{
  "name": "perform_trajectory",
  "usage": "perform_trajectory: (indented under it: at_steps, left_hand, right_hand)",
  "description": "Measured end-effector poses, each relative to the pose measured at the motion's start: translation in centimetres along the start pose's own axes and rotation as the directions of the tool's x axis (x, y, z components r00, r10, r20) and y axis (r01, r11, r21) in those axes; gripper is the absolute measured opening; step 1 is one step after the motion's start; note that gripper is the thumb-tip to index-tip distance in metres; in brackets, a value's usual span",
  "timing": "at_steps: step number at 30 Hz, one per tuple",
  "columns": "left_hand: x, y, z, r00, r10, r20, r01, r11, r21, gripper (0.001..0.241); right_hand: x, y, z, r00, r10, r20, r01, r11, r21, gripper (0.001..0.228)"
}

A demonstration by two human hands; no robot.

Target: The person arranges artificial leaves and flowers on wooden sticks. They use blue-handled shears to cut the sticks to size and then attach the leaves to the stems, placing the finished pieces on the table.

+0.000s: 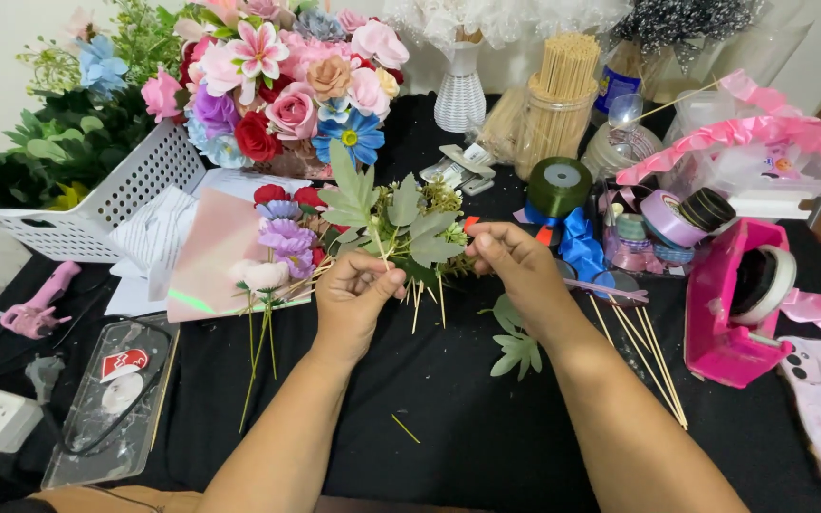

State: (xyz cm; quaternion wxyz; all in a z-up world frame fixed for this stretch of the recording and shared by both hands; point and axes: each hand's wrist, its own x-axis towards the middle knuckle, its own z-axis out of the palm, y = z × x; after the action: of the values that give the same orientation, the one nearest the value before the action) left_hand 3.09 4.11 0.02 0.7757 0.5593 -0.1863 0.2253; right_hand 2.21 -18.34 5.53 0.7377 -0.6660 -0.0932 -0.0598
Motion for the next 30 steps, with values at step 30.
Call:
perform_trajectory:
  at_steps: [30]
  left_hand:
    - [2.8, 1.3, -3.8, 0.952, 0.306, 0.013, -0.167, 0.484, 0.859, 0.019]
  right_hand:
    - [0.3, 0.2, -0.5, 1.000, -0.018, -0.022, 0.018, 1.000, -0.009, 0.033]
